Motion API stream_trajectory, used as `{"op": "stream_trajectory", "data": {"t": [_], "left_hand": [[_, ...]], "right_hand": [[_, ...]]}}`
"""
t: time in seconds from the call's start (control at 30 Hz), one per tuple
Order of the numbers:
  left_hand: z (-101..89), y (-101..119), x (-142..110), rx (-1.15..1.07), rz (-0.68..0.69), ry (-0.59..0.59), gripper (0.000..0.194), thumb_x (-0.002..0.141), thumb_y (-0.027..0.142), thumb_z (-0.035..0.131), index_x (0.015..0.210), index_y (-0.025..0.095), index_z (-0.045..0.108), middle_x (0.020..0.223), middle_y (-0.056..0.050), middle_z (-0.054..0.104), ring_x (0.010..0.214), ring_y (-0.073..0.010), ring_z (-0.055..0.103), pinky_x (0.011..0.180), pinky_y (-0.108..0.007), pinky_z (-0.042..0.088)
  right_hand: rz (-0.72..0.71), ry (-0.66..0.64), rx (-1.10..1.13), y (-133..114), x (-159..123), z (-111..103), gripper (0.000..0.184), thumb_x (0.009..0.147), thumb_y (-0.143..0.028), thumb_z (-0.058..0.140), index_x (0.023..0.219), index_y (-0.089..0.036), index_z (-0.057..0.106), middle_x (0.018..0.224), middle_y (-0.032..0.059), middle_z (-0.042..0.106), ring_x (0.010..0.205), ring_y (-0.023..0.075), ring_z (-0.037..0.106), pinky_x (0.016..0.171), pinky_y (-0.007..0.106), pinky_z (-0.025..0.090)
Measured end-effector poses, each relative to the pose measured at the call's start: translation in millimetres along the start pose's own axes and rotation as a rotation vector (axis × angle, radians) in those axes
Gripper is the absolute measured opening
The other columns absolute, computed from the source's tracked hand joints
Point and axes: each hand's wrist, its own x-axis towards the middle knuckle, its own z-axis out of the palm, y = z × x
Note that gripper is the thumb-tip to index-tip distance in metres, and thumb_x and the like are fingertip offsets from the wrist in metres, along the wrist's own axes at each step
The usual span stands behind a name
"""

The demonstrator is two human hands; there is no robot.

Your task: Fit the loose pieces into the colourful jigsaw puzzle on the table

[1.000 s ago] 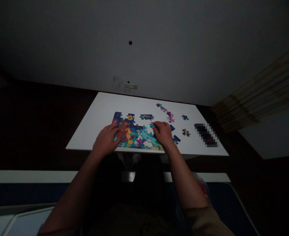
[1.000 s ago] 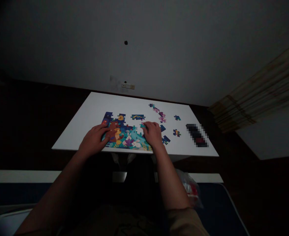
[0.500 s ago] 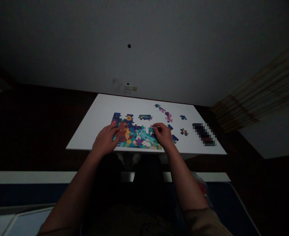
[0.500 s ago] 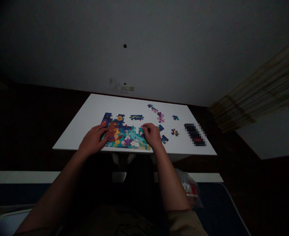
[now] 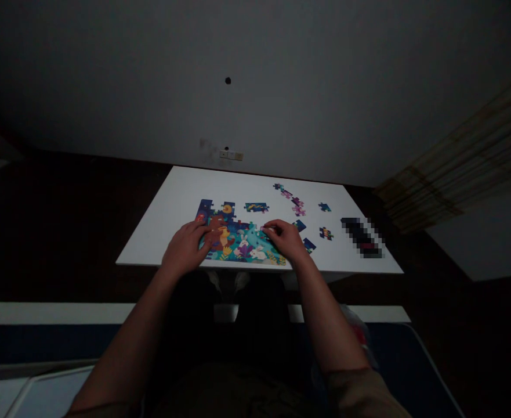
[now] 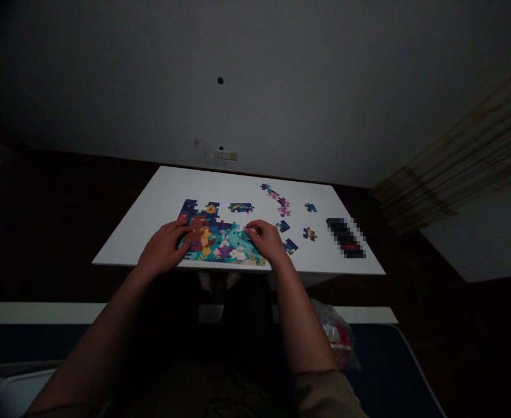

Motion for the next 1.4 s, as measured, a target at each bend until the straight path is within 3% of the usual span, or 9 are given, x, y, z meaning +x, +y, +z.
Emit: {"op": "stream_trajectory", "data": {"t": [0.2,0.5,0.73,1.03,1.13,1.3,1.4], "left_hand": [[-0.6,0.7,0.2,-0.013,-0.010,0.003,0.038,0.102,0.043,0.050,0.126,0.023,0.072,0.141,-0.012,0.065,0.133,-0.0323,0.056,0.114,-0.055,0.047],[-1.7,1.9,0.7,-0.013,-0.015,-0.002,0.040,0.102,0.044,0.049,0.127,0.023,0.072,0.140,-0.012,0.065,0.133,-0.0334,0.056,0.113,-0.056,0.047],[-1.4,1.1,1.1,-0.022,-0.022,-0.004,0.038,0.101,0.042,0.050,0.125,0.024,0.072,0.141,-0.012,0.065,0.133,-0.0330,0.056,0.113,-0.056,0.047],[-0.6,-0.6,0.4,-0.042,-0.010,0.000,0.038,0.101,0.041,0.051,0.126,0.021,0.072,0.142,-0.013,0.064,0.134,-0.0332,0.056,0.115,-0.055,0.045],[-0.5,-0.5,0.3,-0.027,-0.012,-0.002,0.039,0.101,0.042,0.050,0.126,0.020,0.072,0.142,-0.014,0.063,0.134,-0.0334,0.055,0.114,-0.054,0.045],[-0.4,-0.5,0.0,-0.032,-0.005,-0.003,0.039,0.101,0.041,0.050,0.126,0.020,0.071,0.143,-0.014,0.063,0.135,-0.0336,0.055,0.115,-0.055,0.045],[-1.2,0.0,0.1,-0.043,-0.011,0.000,0.039,0.100,0.041,0.051,0.125,0.020,0.072,0.142,-0.015,0.063,0.134,-0.0348,0.055,0.114,-0.057,0.045]], "right_hand": [[-0.033,0.007,-0.015,-2.3,7.0,3.6,0.020,0.095,-0.028,0.062,0.107,-0.027,0.077,0.110,0.0074,0.078,0.101,0.0251,0.073,0.093,0.044,0.058],[-0.132,-0.025,-0.158,-8.8,9.4,5.6,0.021,0.098,-0.027,0.059,0.102,-0.025,0.079,0.108,0.0107,0.073,0.101,0.0236,0.070,0.093,0.040,0.056],[-0.178,-0.078,-0.272,-8.3,12.8,6.5,0.023,0.099,-0.026,0.059,0.105,-0.028,0.081,0.112,0.0101,0.074,0.109,0.0281,0.065,0.099,0.049,0.052],[-0.195,-0.068,-0.247,-4.6,13.3,9.6,0.023,0.101,-0.027,0.057,0.106,-0.028,0.080,0.110,0.0103,0.073,0.110,0.0286,0.063,0.101,0.050,0.050],[-0.154,0.002,-0.211,-4.6,11.2,7.2,0.029,0.104,-0.027,0.048,0.112,-0.027,0.076,0.114,0.0100,0.073,0.113,0.0275,0.063,0.104,0.048,0.048],[0.020,0.247,-0.089,6.3,7.6,1.5,0.038,0.107,-0.029,0.035,0.117,-0.017,0.069,0.119,0.0153,0.072,0.113,0.0258,0.063,0.100,0.041,0.049],[0.079,0.266,-0.031,12.9,7.3,1.9,0.038,0.107,-0.032,0.035,0.113,-0.014,0.068,0.113,0.0165,0.073,0.106,0.0248,0.065,0.094,0.038,0.050]]}}
